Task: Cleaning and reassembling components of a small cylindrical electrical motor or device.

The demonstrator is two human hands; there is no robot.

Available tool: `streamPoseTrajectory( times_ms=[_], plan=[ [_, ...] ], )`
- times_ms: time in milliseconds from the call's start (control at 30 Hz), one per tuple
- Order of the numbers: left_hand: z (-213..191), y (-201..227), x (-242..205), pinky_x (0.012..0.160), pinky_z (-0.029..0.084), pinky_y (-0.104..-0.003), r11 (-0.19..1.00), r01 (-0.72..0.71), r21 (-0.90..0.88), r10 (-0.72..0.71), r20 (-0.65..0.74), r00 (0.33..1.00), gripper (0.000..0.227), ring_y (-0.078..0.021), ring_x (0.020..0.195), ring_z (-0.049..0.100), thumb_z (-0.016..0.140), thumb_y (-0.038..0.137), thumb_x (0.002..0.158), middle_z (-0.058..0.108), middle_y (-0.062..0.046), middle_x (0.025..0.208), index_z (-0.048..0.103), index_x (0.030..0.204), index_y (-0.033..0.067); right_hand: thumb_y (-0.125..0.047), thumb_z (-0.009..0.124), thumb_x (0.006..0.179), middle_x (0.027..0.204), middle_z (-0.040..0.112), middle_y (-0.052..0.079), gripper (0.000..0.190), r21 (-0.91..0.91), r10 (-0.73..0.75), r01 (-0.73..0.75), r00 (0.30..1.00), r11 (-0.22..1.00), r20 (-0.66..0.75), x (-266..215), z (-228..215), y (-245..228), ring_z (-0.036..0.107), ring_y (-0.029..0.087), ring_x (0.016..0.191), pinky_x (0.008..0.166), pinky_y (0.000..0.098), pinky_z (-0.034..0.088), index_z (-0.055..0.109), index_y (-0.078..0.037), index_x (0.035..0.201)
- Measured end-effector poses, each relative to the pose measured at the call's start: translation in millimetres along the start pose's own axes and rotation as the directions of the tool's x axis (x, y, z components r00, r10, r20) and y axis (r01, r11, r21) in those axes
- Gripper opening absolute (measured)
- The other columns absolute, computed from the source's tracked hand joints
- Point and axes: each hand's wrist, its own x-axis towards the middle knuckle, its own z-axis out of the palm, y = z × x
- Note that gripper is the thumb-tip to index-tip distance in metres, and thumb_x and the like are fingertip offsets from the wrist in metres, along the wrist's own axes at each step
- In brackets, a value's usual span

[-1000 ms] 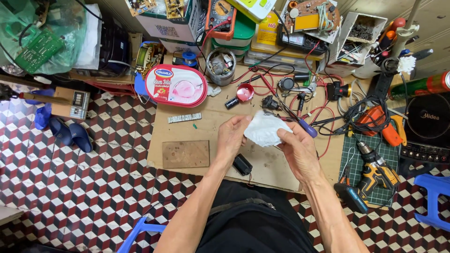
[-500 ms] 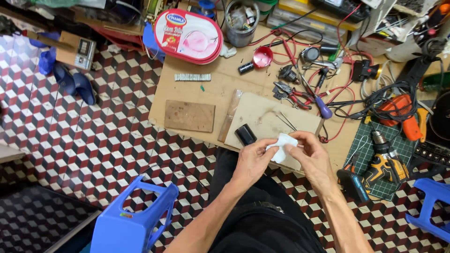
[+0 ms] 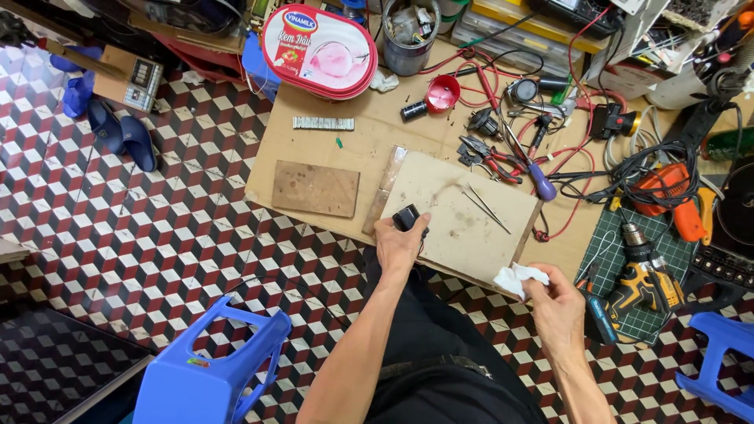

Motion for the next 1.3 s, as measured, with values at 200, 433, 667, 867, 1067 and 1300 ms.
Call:
streamPoseTrajectory(
  times_ms=[200, 433, 667, 867, 1067, 1300],
  plan=[
    [49.0, -49.8, 46.6, 0.095, 0.051, -0.047, 0.925, -0.215, 0.313, 0.286, -0.201, 0.937, 0.071, -0.0367, 0.114, 0.061, 0.086, 0.038, 0.07, 0.063, -0.02, 0.116, 0.055, 0.12, -0.0009, -0.002, 0.064, 0.092, 0.092, 0.069, 0.003, 0.026, 0.015, 0.075, -0.074, 0.992, 0.997, -0.098, -20.3, -13.0, 13.6, 0.059, 0.009, 0.082, 0.07, 0.0237, 0.045, 0.074, 0.001, 0.115],
    [-2.7, 3.8, -50.5, 0.096, 0.055, -0.037, 0.829, -0.551, -0.097, 0.556, 0.249, 0.793, 0.061, -0.0273, 0.109, 0.071, 0.081, 0.022, 0.077, 0.069, -0.014, 0.118, 0.052, 0.128, 0.0037, -0.013, 0.065, 0.093, 0.107, 0.073, 0.005, 0.033, 0.204, 0.105, -0.092, 0.993, 0.975, -0.052, -47.3, -12.8, -43.6, 0.066, 0.01, 0.095, 0.088, 0.0253, 0.052, 0.07, 0.001, 0.123],
    [-8.1, 21.3, -95.0, 0.104, 0.053, -0.035, 0.481, -0.858, -0.179, 0.834, 0.395, 0.385, 0.065, -0.0279, 0.121, 0.065, 0.084, 0.007, 0.076, 0.063, -0.014, 0.133, 0.053, 0.133, 0.0086, -0.008, 0.064, 0.1, 0.119, 0.07, 0.006, 0.026, -0.083, -0.217, 0.206, 0.961, 0.975, -0.169, -75.9, -26.3, -100.0, 0.065, 0.011, 0.098, 0.086, 0.0245, 0.052, 0.073, 0.003, 0.121],
    [4.6, 32.1, -93.7, 0.104, 0.054, -0.034, 0.583, -0.774, -0.247, 0.748, 0.536, 0.392, 0.061, -0.0233, 0.116, 0.069, 0.085, 0.01, 0.08, 0.069, -0.01, 0.125, 0.053, 0.133, 0.0084, -0.002, 0.066, 0.097, 0.113, 0.068, 0.006, 0.027, -0.103, -0.276, 0.257, 0.928, 0.961, -0.252, -96.5, -19.1, -121.5, 0.063, 0.01, 0.097, 0.082, 0.0233, 0.051, 0.068, 0.002, 0.124],
    [0.2, 50.9, -92.0, 0.1, 0.055, -0.034, 0.644, -0.73, -0.23, 0.664, 0.641, 0.384, 0.057, -0.0197, 0.111, 0.071, 0.086, 0.016, 0.082, 0.072, -0.009, 0.118, 0.056, 0.13, 0.0084, -0.001, 0.067, 0.096, 0.113, 0.068, 0.008, 0.031, -0.08, -0.298, 0.29, 0.877, 0.954, -0.378, -102.6, -7.2, -133.3, 0.066, 0.009, 0.103, 0.091, 0.023, 0.054, 0.059, 0.003, 0.125],
    [-9.6, 60.9, -87.3, 0.102, 0.054, -0.034, 0.691, -0.687, -0.223, 0.594, 0.718, 0.364, 0.06, -0.0194, 0.114, 0.071, 0.085, 0.02, 0.081, 0.073, -0.009, 0.118, 0.055, 0.131, 0.0081, 0.002, 0.066, 0.098, 0.111, 0.067, 0.007, 0.024, -0.063, -0.337, 0.348, 0.823, 0.935, -0.456, -106.3, 3.5, -132.8, 0.066, 0.009, 0.101, 0.09, 0.0228, 0.054, 0.06, 0.003, 0.122]
  ],
)
